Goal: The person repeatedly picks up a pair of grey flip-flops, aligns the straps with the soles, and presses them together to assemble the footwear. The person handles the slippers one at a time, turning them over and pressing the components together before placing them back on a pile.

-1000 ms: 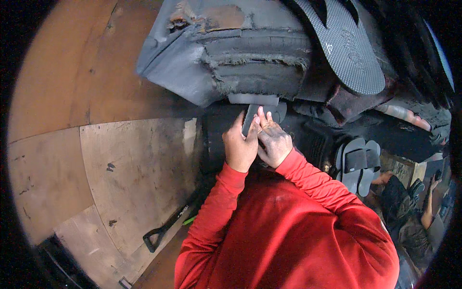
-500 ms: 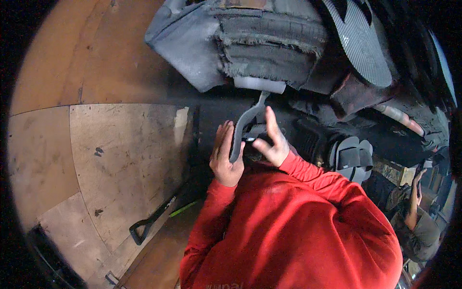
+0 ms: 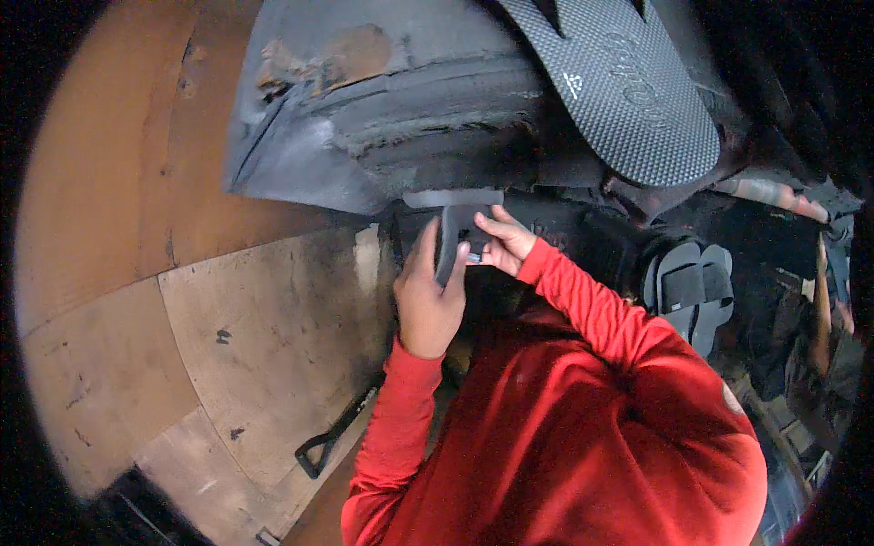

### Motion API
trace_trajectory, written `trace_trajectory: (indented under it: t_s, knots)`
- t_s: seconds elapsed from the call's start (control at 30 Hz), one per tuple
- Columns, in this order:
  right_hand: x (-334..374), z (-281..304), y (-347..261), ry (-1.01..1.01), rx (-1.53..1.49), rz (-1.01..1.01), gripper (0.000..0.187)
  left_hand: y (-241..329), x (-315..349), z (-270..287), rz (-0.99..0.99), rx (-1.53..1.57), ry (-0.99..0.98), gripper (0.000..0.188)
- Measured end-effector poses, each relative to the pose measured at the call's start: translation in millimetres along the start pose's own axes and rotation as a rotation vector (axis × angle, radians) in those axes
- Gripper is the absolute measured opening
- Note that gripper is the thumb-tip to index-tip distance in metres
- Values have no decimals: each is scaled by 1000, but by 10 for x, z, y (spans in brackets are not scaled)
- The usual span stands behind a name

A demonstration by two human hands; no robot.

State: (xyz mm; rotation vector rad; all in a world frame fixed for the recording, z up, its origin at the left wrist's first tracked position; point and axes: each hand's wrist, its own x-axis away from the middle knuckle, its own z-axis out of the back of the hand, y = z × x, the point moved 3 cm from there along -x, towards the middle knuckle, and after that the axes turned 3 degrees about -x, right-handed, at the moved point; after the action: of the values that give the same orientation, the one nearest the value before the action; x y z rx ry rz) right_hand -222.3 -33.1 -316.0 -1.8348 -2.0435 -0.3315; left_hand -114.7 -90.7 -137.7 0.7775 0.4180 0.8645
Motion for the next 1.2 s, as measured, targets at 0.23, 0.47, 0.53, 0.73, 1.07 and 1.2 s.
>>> trace_trajectory:
  t_s: [0.23,0.47,0.53,0.73,1.07,1.2]
  knots:
    - [465,30,-327,295,166,-46,88,98,-138,-263,183,73,3,34]
    - [151,-600,-230,-59,199,-105,62,291,419,355,42,9,188,42]
    - [165,-510,-222,-66,174,-58,55,268,318,277,-44,-13,143,45]
    - [409,50,-387,161,132,-94,102,121,-126,-291,146,153,-170,42]
    - [357,-595,-375,4,253,-159,103,481,242,336,67,80,65,39]
    - [509,-860,-314,-75,224,-111,73,654,381,492,19,50,73,40]
